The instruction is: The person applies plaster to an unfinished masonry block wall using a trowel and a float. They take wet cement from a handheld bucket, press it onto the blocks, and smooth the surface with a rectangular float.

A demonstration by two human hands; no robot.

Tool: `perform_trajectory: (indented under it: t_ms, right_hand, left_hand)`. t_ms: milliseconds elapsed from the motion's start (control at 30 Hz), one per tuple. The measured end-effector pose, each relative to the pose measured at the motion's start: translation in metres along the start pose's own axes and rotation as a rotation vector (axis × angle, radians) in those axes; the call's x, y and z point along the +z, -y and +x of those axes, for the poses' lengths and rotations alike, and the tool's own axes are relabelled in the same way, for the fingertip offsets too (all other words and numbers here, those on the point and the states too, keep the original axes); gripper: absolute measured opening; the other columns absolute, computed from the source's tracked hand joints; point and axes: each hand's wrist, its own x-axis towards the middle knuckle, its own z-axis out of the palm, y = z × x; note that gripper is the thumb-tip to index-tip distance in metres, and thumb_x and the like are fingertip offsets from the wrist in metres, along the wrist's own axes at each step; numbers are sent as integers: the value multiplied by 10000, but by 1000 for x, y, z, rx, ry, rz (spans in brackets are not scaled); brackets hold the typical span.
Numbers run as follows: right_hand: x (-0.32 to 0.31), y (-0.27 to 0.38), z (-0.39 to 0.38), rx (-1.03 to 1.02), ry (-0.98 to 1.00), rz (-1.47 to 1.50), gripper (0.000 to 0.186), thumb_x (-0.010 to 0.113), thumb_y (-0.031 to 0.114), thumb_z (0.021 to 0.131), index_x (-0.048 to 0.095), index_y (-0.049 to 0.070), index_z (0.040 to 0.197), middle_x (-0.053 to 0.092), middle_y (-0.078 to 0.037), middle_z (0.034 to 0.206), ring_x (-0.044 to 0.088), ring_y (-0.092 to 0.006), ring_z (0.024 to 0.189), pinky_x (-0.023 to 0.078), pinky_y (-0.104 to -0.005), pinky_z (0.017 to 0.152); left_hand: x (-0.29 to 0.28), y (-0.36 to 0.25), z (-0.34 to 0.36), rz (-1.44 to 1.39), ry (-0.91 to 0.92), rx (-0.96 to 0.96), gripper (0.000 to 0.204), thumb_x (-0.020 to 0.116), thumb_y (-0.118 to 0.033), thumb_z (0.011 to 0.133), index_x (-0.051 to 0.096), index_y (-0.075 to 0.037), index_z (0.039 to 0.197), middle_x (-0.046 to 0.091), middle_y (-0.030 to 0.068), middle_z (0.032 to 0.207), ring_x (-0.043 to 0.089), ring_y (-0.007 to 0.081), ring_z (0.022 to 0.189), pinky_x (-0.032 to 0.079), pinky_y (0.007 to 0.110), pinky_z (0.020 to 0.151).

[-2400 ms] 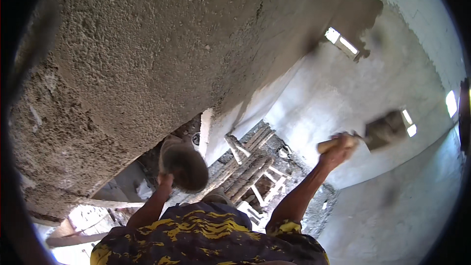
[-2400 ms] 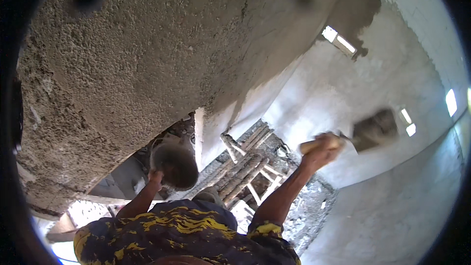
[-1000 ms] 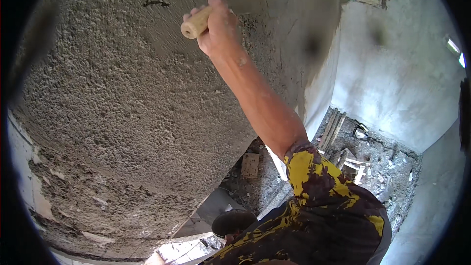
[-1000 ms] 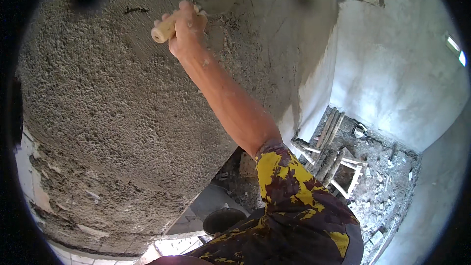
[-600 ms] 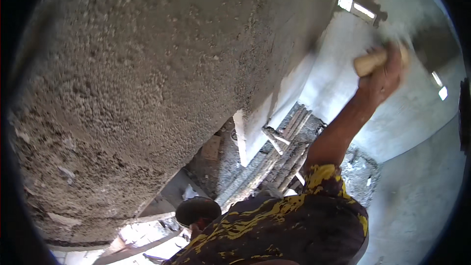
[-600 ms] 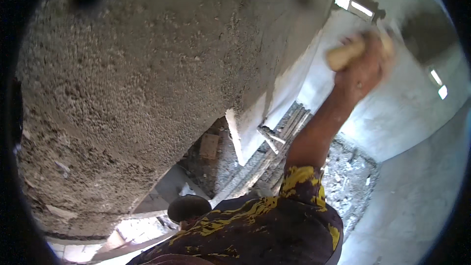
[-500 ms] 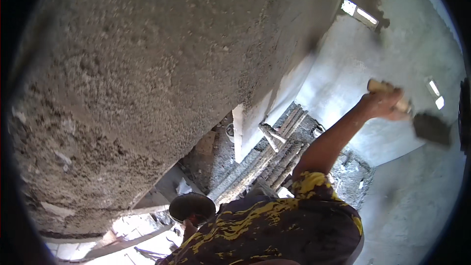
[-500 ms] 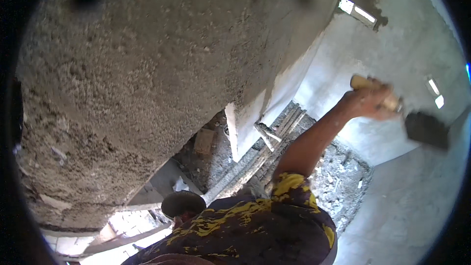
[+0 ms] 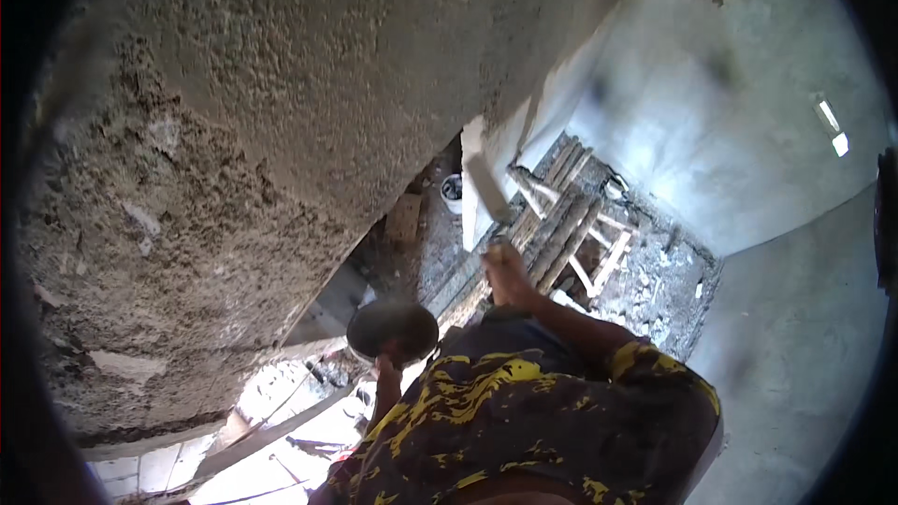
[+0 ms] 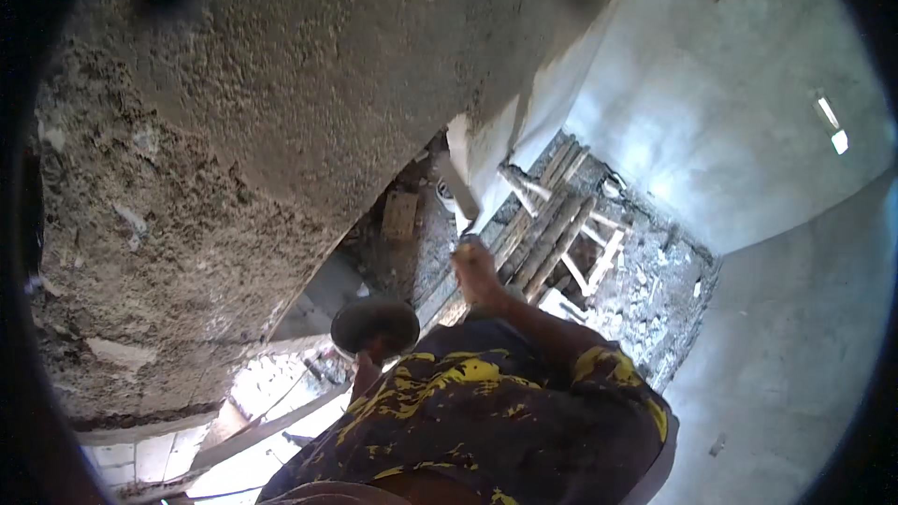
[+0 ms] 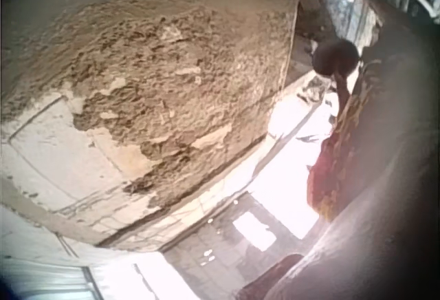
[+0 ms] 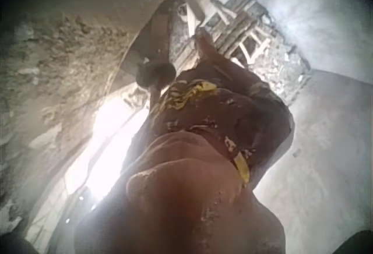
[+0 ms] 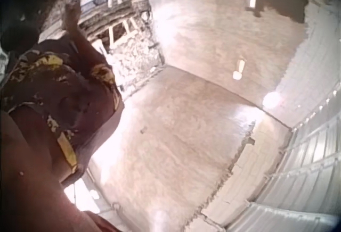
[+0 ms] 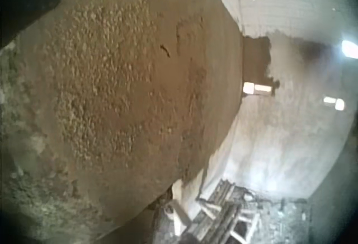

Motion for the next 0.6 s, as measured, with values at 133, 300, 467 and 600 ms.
perform_trajectory:
  t_ms: [133, 300, 467, 600]
  right_hand:
    - [-15, -9, -6, 165, -179, 226, 120, 588, 154, 825, 516, 63, 794, 515, -38, 604, 500, -142, 448, 419, -287, 394]
    - [-28, -26, -28, 355, 343, -151, 84, 577, 140, 839, 542, 75, 879, 518, -42, 607, 524, -151, 474, 445, -283, 430]
    - [0, -48, -14, 805, 673, -398, 160, 569, 193, 857, 521, 84, 964, 545, -46, 707, 539, -145, 519, 461, -284, 446]
    - [17, -95, 20, 795, 773, -837, 160, 581, 224, 840, 549, 71, 875, 560, -54, 712, 543, -148, 510, 465, -289, 434]
  left_hand:
    - [-31, 22, 15, -143, 48, 22, 591, 475, -486, 868, 508, -16, 1225, 601, 84, 1111, 538, 180, 1033, 398, 350, 926]
    - [-67, 94, 26, -234, 68, 122, 535, 514, -452, 869, 531, -34, 1204, 601, 77, 1105, 552, 172, 1018, 428, 343, 895]
    - [-58, 121, -27, -733, -544, 22, 366, 528, -376, 844, 543, -46, 1004, 591, 99, 916, 535, 201, 755, 461, 350, 666]
    - [-60, 159, -88, -330, -1045, -99, 377, 624, -289, 724, 534, -29, 983, 591, 127, 826, 563, 248, 737, 478, 385, 670]
